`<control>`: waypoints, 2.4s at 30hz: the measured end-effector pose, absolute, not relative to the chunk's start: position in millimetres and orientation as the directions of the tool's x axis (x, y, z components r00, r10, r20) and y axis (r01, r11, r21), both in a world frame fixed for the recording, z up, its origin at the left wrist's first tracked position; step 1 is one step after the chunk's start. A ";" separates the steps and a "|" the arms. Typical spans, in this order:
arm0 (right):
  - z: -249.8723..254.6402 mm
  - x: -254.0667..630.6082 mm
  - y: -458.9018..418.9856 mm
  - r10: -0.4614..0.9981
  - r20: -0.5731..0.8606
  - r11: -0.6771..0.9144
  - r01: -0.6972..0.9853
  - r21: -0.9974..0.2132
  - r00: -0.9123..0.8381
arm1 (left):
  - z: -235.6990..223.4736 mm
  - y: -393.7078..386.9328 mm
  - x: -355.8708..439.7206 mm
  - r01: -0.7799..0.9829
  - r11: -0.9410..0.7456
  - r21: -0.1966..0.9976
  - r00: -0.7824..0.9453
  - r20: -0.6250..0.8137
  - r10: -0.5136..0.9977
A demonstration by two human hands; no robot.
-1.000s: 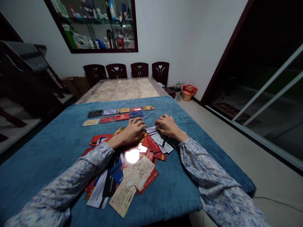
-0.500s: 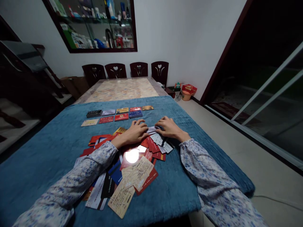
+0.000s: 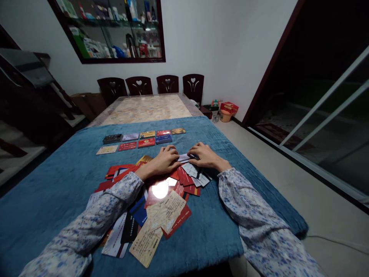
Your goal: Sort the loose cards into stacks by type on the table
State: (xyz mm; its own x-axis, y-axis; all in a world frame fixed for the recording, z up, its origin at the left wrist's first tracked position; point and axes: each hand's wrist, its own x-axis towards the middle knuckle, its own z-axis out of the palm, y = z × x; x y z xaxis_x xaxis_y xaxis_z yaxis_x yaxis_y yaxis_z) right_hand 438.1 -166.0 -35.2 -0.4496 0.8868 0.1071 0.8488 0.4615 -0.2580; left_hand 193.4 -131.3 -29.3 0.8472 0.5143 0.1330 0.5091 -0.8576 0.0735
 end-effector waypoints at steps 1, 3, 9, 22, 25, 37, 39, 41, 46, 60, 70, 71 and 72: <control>-35.7 438.7 -165.5 0.884 0.115 0.466 0.846 -0.259 -0.452 | -30.1 -130.9 193.0 0.505 -0.860 0.072 0.848 0.143 0.510; -36.7 439.6 -164.7 0.882 0.126 0.471 0.843 -0.261 -0.454 | -31.4 -130.1 192.4 0.496 -0.866 0.065 0.853 0.155 0.499; -36.2 440.5 -164.3 0.860 0.147 0.510 0.820 -0.261 -0.488 | -30.3 -129.3 190.4 0.484 -0.873 0.063 0.858 0.161 0.488; -45.6 437.3 -158.6 0.853 0.287 0.510 0.812 -0.283 -0.435 | -30.4 -116.6 184.3 0.461 -0.883 0.090 0.845 0.260 0.468; -50.0 435.8 -156.5 0.866 0.311 0.479 0.828 -0.292 -0.391 | -32.3 -112.9 184.1 0.495 -0.864 0.096 0.820 0.276 0.501; -56.8 426.2 -153.0 0.886 0.355 0.411 0.860 -0.301 -0.299 | -39.6 -106.0 181.9 0.543 -0.823 0.165 0.746 0.355 0.563; -57.4 424.7 -153.3 0.884 0.367 0.405 0.864 -0.299 -0.288 | -40.8 -105.4 181.6 0.543 -0.822 0.169 0.742 0.362 0.564; -58.1 423.1 -153.7 0.883 0.383 0.396 0.868 -0.299 -0.271 | -42.5 -104.3 181.4 0.549 -0.818 0.172 0.735 0.368 0.570; -59.2 419.5 -153.9 0.889 0.403 0.347 0.893 -0.285 -0.217 | -48.9 -101.1 181.0 0.545 -0.818 0.183 0.718 0.403 0.568; -60.7 414.1 -152.8 0.902 0.404 0.268 0.929 -0.254 -0.149 | -47.7 -108.5 187.0 0.635 -0.753 0.174 0.669 0.365 0.648; -63.2 414.4 -152.1 0.901 0.412 0.247 0.943 -0.224 -0.138 | -50.5 -110.2 188.3 0.642 -0.748 0.170 0.670 0.350 0.655; -62.5 414.1 -152.5 0.904 0.405 0.242 0.945 -0.219 -0.137 | -50.0 -110.8 188.4 0.645 -0.746 0.168 0.673 0.339 0.658; -61.7 413.7 -153.0 0.908 0.396 0.235 0.948 -0.214 -0.136 | -49.3 -111.5 188.5 0.650 -0.742 0.164 0.674 0.327 0.662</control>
State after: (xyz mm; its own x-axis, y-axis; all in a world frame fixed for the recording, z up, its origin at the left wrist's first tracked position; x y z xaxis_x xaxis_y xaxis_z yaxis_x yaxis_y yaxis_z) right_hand 413.7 -153.0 -61.7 -0.1356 0.9084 0.3956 0.9482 0.2347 -0.2140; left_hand 188.5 -111.5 -49.3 0.6742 0.6620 0.3274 0.6495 -0.7425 0.1639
